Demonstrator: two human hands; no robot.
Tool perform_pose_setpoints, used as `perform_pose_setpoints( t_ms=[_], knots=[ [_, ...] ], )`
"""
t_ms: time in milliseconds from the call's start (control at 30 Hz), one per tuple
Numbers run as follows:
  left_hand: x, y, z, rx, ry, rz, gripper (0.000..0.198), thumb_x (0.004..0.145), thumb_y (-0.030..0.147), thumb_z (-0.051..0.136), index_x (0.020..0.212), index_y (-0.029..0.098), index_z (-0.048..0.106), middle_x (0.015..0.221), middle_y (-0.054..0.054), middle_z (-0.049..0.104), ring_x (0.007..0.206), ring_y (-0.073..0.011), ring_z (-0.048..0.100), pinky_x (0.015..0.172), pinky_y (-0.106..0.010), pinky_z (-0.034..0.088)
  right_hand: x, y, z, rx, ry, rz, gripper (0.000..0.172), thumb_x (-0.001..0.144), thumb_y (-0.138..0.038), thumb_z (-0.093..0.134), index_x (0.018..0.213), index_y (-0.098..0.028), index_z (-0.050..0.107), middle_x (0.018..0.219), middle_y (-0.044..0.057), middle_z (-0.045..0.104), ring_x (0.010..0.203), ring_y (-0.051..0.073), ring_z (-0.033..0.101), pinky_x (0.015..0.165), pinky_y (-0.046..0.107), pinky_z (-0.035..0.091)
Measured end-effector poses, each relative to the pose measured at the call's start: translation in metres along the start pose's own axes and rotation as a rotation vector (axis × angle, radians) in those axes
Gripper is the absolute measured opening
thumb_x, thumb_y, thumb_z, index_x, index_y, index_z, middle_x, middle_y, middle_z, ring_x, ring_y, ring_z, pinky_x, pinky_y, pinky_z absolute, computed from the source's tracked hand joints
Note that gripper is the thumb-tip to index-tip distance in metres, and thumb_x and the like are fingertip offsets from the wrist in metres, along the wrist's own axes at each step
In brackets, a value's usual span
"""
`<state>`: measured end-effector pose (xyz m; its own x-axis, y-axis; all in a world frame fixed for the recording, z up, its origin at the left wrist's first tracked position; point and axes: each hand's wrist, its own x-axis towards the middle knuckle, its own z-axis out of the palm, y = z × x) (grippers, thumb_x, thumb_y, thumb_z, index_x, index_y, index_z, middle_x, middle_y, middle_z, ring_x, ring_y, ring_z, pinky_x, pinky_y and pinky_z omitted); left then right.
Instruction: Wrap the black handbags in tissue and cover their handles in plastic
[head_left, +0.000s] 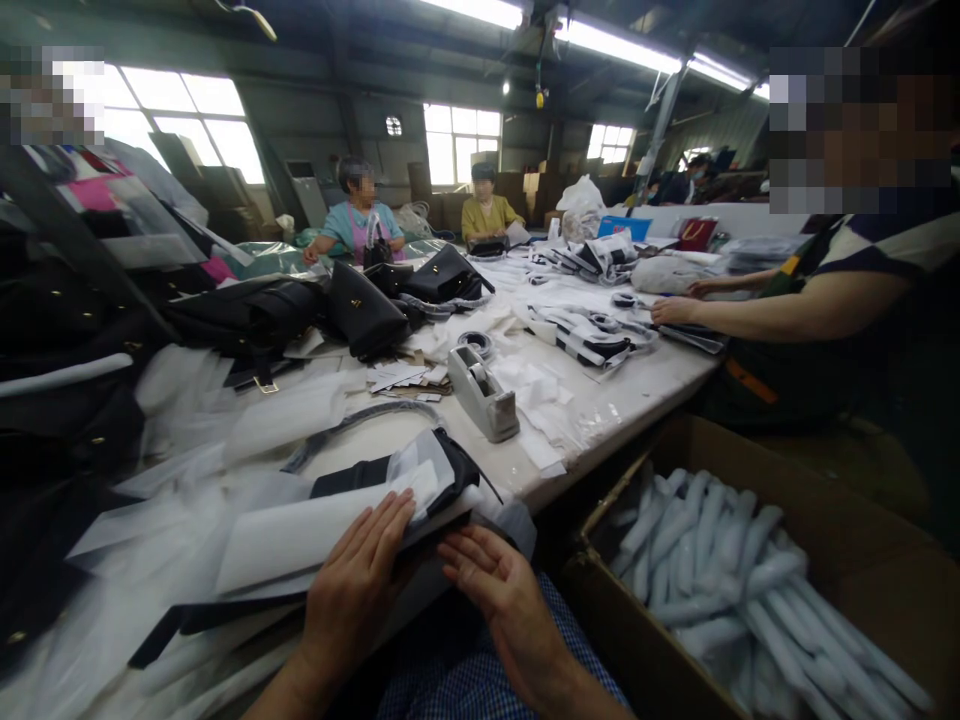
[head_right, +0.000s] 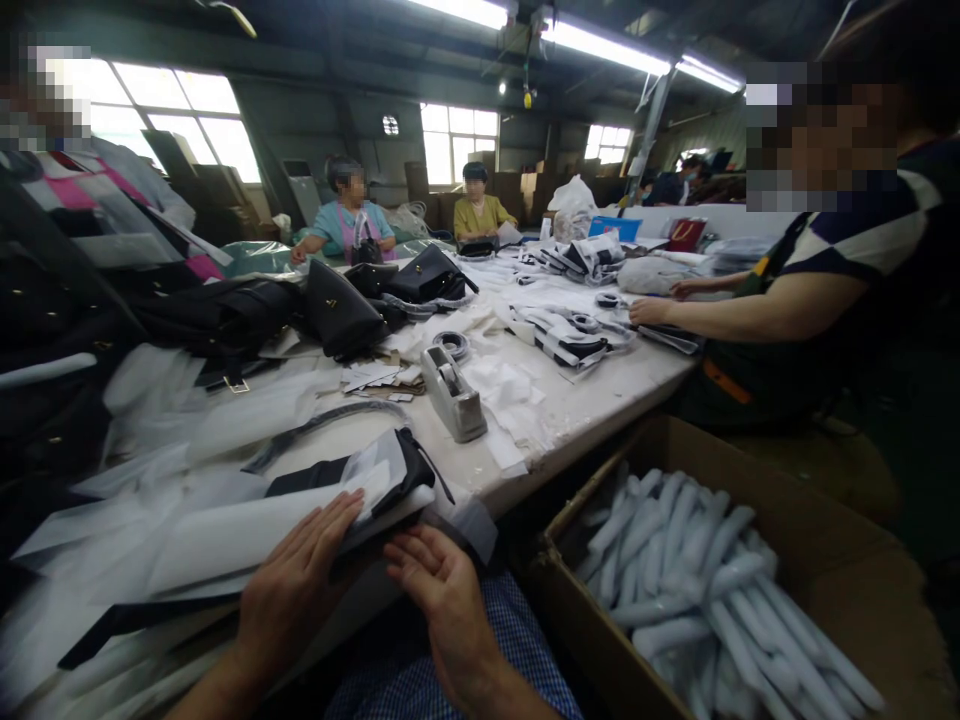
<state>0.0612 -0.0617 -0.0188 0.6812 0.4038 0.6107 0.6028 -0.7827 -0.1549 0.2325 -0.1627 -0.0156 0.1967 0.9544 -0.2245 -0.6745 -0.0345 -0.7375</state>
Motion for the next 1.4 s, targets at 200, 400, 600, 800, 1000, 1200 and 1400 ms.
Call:
perform_pose_setpoints(
  t_ms=[200,400,600,800,1000,1200,1400],
  knots=[
    [0.002,-0.002,0.002,0.030,-0.004,-0.015,0.051,0.097,0.032,0.052,0.143,0.014,0.041,0.138,-0.012,0.058,0.121,-0.0263,0.060,0.104,-0.040,0.044,0.006,0.004,0.002,-0.005,-0.006,-0.002,0.054,0.072,-0.027,0.081,0.120,-0.014,0.061,0.127,0.015,0.065,0.121,0.029,0.060,0.104,0.041,0.045],
    [0.001,-0.008,0.001,0.012,0.043,-0.047,0.048,0.101,0.036,0.043,0.144,0.016,0.041,0.135,-0.010,0.061,0.116,-0.0233,0.063,0.104,-0.036,0.043,0.014,-0.018,-0.039,-0.732,0.099,-0.305,0.034,0.086,-0.046,0.064,0.105,-0.018,0.070,0.104,0.012,0.073,0.102,0.029,0.067,0.092,0.042,0.052],
    [0.005,-0.015,-0.002,0.014,0.062,-0.122,0.047,0.099,0.037,0.044,0.141,0.016,0.044,0.136,-0.007,0.061,0.115,-0.0226,0.063,0.103,-0.033,0.045,0.034,-0.021,-0.095,-1.047,0.451,-0.533,0.036,0.085,-0.050,0.060,0.103,-0.019,0.064,0.107,0.012,0.068,0.104,0.029,0.064,0.097,0.045,0.049],
    [0.009,-0.017,-0.006,0.019,-0.016,-0.228,0.056,0.090,0.024,0.056,0.144,0.020,0.040,0.136,-0.005,0.060,0.114,-0.0239,0.064,0.097,-0.033,0.049,0.050,0.003,-0.096,-0.665,0.402,-0.242,0.051,0.074,-0.058,0.069,0.104,-0.018,0.058,0.093,0.009,0.071,0.088,0.026,0.070,0.079,0.036,0.056],
    [0.024,-0.015,-0.012,0.028,-0.067,-0.364,0.063,0.083,0.018,0.066,0.141,0.023,0.043,0.131,-0.008,0.064,0.105,-0.0262,0.068,0.089,-0.033,0.053,0.026,0.006,-0.067,-0.567,0.236,-0.121,0.041,0.066,-0.047,0.081,0.085,-0.015,0.066,0.071,0.001,0.065,0.067,0.016,0.060,0.064,0.025,0.047],
    [0.032,-0.012,-0.004,-0.007,-0.089,-0.404,0.064,0.082,0.022,0.069,0.141,0.022,0.043,0.130,-0.009,0.063,0.107,-0.0273,0.067,0.091,-0.035,0.053,-0.008,0.019,-0.040,-0.456,0.145,-0.024,0.037,0.066,-0.046,0.083,0.077,-0.013,0.070,0.067,0.000,0.063,0.065,0.013,0.056,0.062,0.023,0.042],
    [0.025,-0.005,0.011,-0.028,-0.060,-0.299,0.062,0.083,0.014,0.062,0.141,0.019,0.041,0.136,-0.010,0.060,0.120,-0.0283,0.060,0.100,-0.041,0.048,-0.022,0.016,-0.045,-0.319,0.143,0.043,0.044,0.071,-0.054,0.078,0.084,-0.013,0.071,0.068,0.001,0.065,0.061,0.012,0.055,0.059,0.021,0.043]
  ],
)
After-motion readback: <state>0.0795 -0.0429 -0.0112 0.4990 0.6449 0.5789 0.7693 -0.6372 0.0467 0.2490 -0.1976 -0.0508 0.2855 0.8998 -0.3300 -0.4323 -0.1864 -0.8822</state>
